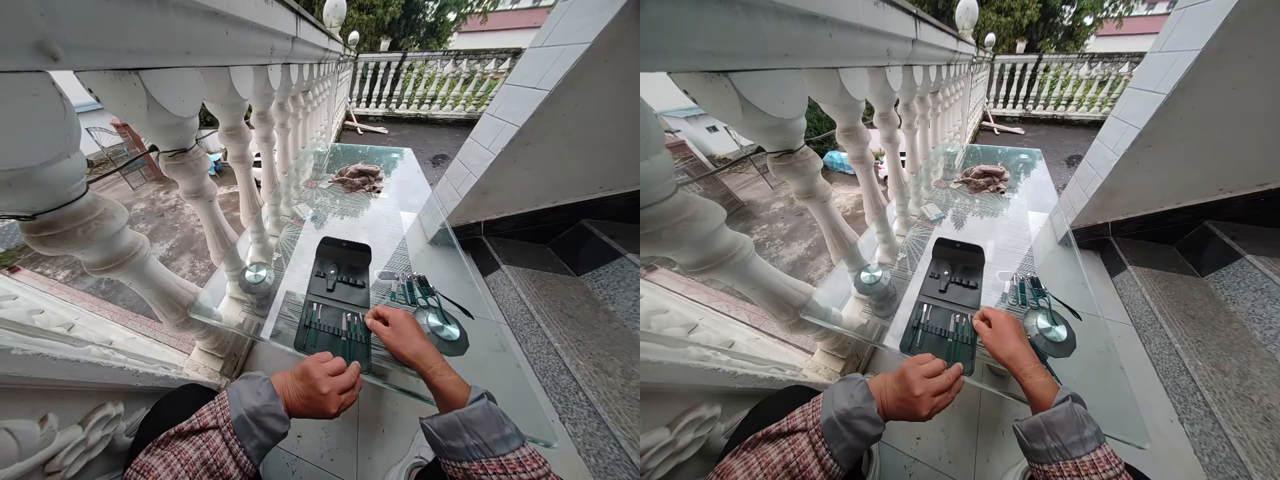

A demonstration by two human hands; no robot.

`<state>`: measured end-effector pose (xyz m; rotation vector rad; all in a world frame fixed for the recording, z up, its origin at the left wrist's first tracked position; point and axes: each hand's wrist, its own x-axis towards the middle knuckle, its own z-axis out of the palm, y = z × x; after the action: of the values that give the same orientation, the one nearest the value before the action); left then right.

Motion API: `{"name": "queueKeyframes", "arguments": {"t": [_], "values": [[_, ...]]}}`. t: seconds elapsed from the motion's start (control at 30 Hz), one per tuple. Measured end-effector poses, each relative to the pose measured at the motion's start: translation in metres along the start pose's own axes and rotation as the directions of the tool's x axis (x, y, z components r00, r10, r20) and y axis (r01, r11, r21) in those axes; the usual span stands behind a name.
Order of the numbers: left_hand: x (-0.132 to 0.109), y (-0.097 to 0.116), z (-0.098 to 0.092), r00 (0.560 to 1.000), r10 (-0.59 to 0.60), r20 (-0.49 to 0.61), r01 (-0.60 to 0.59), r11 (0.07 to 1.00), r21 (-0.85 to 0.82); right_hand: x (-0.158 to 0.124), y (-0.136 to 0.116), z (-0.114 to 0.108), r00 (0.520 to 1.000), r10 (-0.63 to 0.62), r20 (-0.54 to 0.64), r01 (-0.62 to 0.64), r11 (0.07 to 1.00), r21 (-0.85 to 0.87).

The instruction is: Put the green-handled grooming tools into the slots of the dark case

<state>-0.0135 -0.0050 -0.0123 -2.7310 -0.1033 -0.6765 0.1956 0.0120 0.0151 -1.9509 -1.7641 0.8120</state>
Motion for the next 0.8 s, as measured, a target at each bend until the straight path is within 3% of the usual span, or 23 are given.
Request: {"name": "queueKeyframes", "arguments": {"t": [0.13,0.23,0.8], "values": [[0.0005,-0.0004,0.0003,1.0,0.007,-0.01,-0.007,1.0,-0.003,-0.0006,0.003,0.0048,0.976,-0.18,-0.122,0.172,0.982,-0.074],[0.0018,-0.0011,-0.0004,1.0,0.01,-0.029,-0.01,1.0,-0.01,-0.0011,0.0028,0.0076,0.958,-0.25,-0.139,0.232,0.963,-0.134],[0.0004,-0.0008,0.0012,1.0,0.019,0.005,-0.019,1.0,0.003,-0.0047,0.0064,0.0084,0.957,-0.257,-0.136,0.232,0.956,-0.179]]}}
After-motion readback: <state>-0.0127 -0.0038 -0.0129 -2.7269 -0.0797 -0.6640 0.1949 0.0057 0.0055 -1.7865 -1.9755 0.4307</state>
